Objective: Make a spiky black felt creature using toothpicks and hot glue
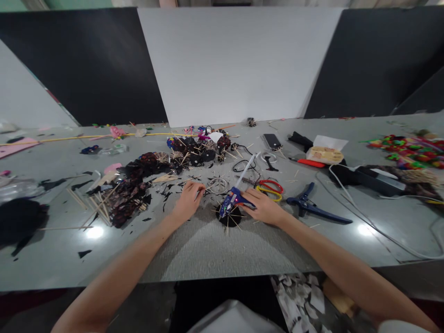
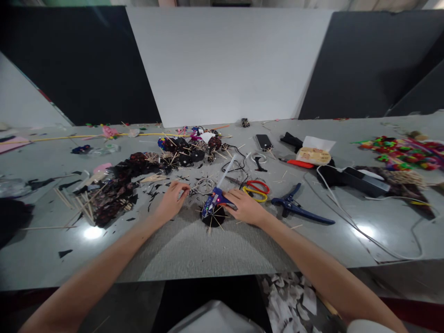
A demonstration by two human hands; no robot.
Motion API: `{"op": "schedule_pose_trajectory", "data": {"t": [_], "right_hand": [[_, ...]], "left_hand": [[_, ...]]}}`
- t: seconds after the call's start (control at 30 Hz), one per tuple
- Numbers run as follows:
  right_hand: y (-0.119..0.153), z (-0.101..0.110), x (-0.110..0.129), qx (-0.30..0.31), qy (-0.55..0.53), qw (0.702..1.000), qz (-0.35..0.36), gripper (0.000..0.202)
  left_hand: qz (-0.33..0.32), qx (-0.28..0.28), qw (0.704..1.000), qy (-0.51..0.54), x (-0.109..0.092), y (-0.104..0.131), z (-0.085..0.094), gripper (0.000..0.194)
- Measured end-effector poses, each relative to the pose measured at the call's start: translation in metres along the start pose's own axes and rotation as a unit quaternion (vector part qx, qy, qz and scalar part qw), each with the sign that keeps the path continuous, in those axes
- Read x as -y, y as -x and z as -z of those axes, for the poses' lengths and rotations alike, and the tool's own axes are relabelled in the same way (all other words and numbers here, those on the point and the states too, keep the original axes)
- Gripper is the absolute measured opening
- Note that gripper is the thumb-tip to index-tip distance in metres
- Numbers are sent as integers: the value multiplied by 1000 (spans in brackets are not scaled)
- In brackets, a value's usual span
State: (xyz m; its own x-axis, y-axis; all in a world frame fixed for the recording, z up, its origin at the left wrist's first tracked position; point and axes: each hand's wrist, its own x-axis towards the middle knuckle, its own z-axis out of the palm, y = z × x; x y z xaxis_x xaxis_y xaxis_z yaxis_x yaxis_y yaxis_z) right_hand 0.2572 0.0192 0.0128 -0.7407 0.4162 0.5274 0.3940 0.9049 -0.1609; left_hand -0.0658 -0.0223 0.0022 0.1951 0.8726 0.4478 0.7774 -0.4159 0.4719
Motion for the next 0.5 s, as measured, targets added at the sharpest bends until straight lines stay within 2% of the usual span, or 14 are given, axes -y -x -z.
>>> {"op": "schedule_pose_trajectory", "data": {"t": [0.13, 0.33, 0.5], "right_hand": [[2, -1, 0, -8, -9, 999, -31, 32], [11, -7, -4, -90, -21, 993, -78, 41], [12, -4, -9, -158, -23, 979, -127, 47]], "left_hand": [[-15, -5, 1000, -7, 1, 0, -1, 15], [-52, -10, 999, 5, 1, -1, -3, 18], [-42, 28, 997, 57, -21, 4, 2, 18]]}}
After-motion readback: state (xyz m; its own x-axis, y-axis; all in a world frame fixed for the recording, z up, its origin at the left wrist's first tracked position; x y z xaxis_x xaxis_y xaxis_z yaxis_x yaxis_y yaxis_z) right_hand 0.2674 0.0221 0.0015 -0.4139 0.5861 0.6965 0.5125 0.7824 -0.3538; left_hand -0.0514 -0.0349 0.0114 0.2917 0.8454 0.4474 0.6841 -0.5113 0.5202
